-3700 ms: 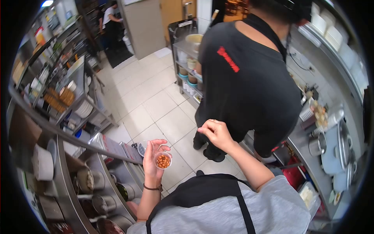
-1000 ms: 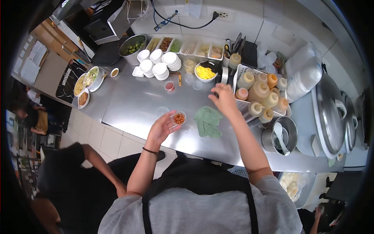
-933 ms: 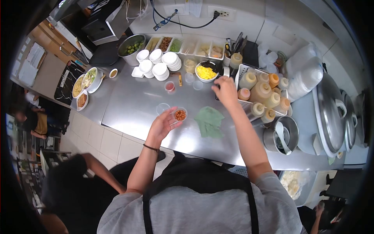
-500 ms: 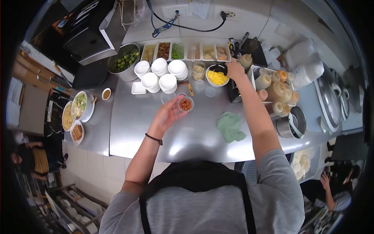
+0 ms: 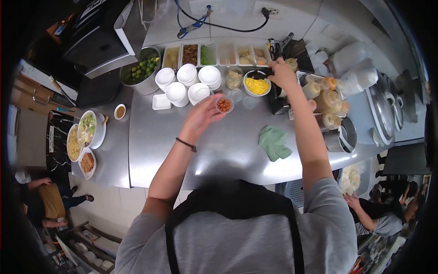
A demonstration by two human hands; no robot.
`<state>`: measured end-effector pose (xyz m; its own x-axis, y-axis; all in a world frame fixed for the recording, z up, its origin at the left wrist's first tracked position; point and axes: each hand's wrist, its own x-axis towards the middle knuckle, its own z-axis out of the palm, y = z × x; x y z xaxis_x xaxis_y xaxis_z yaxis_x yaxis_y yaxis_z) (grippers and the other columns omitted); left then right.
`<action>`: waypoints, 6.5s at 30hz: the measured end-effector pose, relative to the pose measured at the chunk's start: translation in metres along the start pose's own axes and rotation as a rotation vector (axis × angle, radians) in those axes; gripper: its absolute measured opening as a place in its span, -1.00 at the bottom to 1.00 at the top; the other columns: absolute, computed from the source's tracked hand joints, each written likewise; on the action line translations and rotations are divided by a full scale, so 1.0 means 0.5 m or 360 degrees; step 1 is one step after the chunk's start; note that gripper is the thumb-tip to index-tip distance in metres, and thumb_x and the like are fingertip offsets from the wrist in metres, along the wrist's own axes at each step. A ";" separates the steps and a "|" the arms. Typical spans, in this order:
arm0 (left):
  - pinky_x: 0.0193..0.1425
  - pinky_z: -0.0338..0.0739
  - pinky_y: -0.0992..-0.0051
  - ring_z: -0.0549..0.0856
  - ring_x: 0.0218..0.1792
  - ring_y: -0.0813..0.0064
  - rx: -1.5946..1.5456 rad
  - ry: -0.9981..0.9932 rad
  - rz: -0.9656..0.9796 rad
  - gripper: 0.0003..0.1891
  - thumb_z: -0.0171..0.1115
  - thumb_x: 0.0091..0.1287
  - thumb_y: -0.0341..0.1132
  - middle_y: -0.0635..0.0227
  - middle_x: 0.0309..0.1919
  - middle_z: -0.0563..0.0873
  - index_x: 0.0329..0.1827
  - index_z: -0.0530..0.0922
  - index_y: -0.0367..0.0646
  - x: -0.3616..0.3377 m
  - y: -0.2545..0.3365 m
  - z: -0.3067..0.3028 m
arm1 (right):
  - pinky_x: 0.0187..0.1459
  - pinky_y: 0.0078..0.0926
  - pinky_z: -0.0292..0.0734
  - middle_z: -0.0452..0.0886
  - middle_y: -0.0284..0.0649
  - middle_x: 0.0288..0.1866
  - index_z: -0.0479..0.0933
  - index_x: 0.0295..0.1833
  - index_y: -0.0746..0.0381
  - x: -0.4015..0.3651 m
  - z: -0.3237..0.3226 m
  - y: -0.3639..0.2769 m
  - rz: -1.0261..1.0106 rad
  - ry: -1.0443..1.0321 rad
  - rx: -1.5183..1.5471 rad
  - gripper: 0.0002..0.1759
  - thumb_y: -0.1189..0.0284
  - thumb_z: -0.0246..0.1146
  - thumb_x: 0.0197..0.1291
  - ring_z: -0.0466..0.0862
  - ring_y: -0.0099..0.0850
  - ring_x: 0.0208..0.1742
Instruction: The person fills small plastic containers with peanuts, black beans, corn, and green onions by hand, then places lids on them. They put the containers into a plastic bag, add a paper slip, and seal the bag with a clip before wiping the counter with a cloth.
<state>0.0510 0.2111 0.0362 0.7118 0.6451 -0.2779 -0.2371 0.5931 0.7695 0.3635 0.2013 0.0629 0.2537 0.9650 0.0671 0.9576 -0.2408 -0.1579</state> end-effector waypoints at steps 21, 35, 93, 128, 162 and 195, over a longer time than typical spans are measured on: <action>0.02 0.56 0.34 0.52 -0.30 0.61 -0.0084 0.0160 0.0022 -0.63 -0.02 0.39 -0.19 0.45 -0.32 0.49 0.15 0.43 -0.21 0.011 -0.039 0.075 | -0.08 -0.33 0.46 0.49 -0.22 -0.13 0.61 -0.17 0.18 -0.172 -0.038 -0.193 -0.0588 -0.0056 0.0661 -0.67 0.56 0.36 -0.17 0.55 -0.20 -0.11; 0.03 0.56 0.28 0.60 -0.05 0.39 -0.0147 0.0135 -0.0073 -0.64 -0.06 0.39 -0.20 0.20 -0.06 0.59 0.12 0.41 -0.25 0.031 -0.080 0.006 | -0.12 -0.39 0.46 0.56 -0.18 -0.18 0.63 -0.21 0.14 -0.056 0.037 -0.077 -0.0473 0.0245 0.0757 -0.76 0.48 0.34 -0.09 0.58 -0.23 -0.18; 0.00 0.56 0.42 0.60 -0.09 0.54 0.0278 0.0027 0.0071 -0.51 0.18 0.19 -0.53 0.35 -0.10 0.59 0.22 0.35 -0.13 -0.015 -0.059 0.074 | 0.03 -0.37 0.44 0.50 -0.15 -0.01 0.42 0.13 0.20 -0.253 0.037 -0.179 -0.0823 0.0251 0.1161 -0.34 0.41 0.44 -0.21 0.53 -0.19 0.01; -0.08 0.63 0.46 0.65 -0.26 0.56 0.0268 0.0098 0.0009 -0.71 0.20 0.27 -0.32 0.37 -0.20 0.60 -0.02 0.46 -0.28 -0.010 -0.043 0.064 | -0.03 -0.41 0.47 0.54 -0.18 -0.02 0.56 -0.10 0.24 -0.272 0.067 -0.177 -0.0685 0.0556 0.1431 -0.70 0.51 0.32 -0.04 0.57 -0.24 -0.04; -0.03 0.52 0.57 0.60 -0.09 0.55 0.0893 0.0192 0.0748 -0.61 0.26 0.12 -0.58 0.27 -0.11 0.63 0.06 0.47 -0.34 -0.032 -0.066 0.112 | -0.31 -0.60 0.46 0.64 -0.25 -0.32 0.55 -0.12 0.31 -0.276 0.077 -0.226 0.0056 0.0334 0.2242 -0.74 0.45 0.30 0.05 0.57 -0.58 -0.35; 0.02 0.45 0.42 0.58 -0.03 0.30 0.1471 0.1125 0.0136 -0.55 0.30 0.15 -0.26 0.14 0.01 0.59 0.09 0.50 -0.26 -0.158 -0.103 -0.253 | -0.12 -0.33 0.50 0.64 -0.08 -0.34 0.48 0.02 0.18 0.249 -0.069 0.476 0.0491 0.0696 0.0391 -0.40 0.23 0.42 -0.22 0.65 -0.27 -0.28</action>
<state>-0.0766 0.1906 -0.0541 0.1211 0.9633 -0.2394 0.5130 0.1458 0.8459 0.6278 0.2605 0.0678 0.5983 0.7089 0.3734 0.7841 -0.4223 -0.4548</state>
